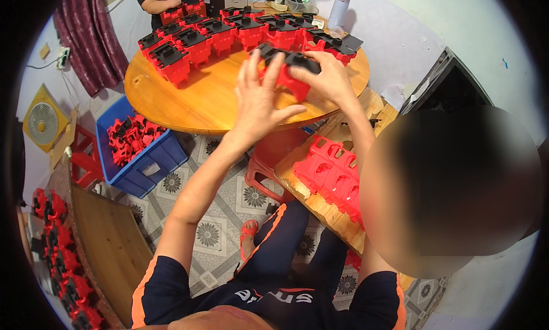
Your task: Assemble plastic toy parts by snapping black components into red housings.
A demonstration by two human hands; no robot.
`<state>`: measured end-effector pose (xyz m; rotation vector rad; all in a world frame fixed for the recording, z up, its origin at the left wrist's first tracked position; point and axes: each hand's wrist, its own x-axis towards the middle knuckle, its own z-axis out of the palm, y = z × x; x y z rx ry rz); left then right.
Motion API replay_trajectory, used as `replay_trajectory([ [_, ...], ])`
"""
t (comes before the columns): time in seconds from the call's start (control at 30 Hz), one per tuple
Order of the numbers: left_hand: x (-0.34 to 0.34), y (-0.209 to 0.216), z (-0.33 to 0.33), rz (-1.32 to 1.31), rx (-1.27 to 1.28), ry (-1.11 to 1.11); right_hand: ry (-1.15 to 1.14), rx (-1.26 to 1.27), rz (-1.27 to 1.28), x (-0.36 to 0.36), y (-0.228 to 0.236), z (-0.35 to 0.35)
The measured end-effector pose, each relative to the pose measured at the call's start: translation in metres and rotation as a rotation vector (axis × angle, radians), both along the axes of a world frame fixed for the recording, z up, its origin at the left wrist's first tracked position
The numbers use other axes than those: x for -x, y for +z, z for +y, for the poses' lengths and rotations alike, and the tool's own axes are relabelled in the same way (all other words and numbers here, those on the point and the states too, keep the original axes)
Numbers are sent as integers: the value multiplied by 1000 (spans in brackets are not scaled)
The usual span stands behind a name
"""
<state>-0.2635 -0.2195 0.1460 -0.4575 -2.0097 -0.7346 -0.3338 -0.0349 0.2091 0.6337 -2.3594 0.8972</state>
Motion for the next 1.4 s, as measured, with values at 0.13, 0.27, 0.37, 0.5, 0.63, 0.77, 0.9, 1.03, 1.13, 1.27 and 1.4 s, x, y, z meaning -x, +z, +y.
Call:
replay_trajectory([
  [0.13,11,11,38,-88,81,197,-286,119,16,39,25,25],
  [0.27,20,18,50,-122,32,141,-399,-26,22,103,-17,89],
  [0.37,2,12,-11,-45,70,246,-416,-54,-51,56,-11,62],
  [0.5,-5,12,-71,-23,-1,269,-194,-79,-1,-12,-2,19],
  [0.63,44,2,-74,57,-18,226,-186,-13,67,13,-15,-49],
  [0.77,75,-7,-57,159,71,183,-63,98,52,48,-41,-55],
  [0.9,77,-6,-100,264,218,308,-19,1,-1,-11,-47,-49],
  [1.03,40,14,-87,452,150,386,-61,-87,59,-109,-58,46],
  [1.13,-20,-15,22,461,1,45,-391,124,-32,-195,-70,173],
  [1.27,-121,-82,164,67,256,-415,-614,291,-320,-264,-126,244],
  [1.4,-142,-132,216,1,605,-436,-508,197,-220,-270,-211,209],
])
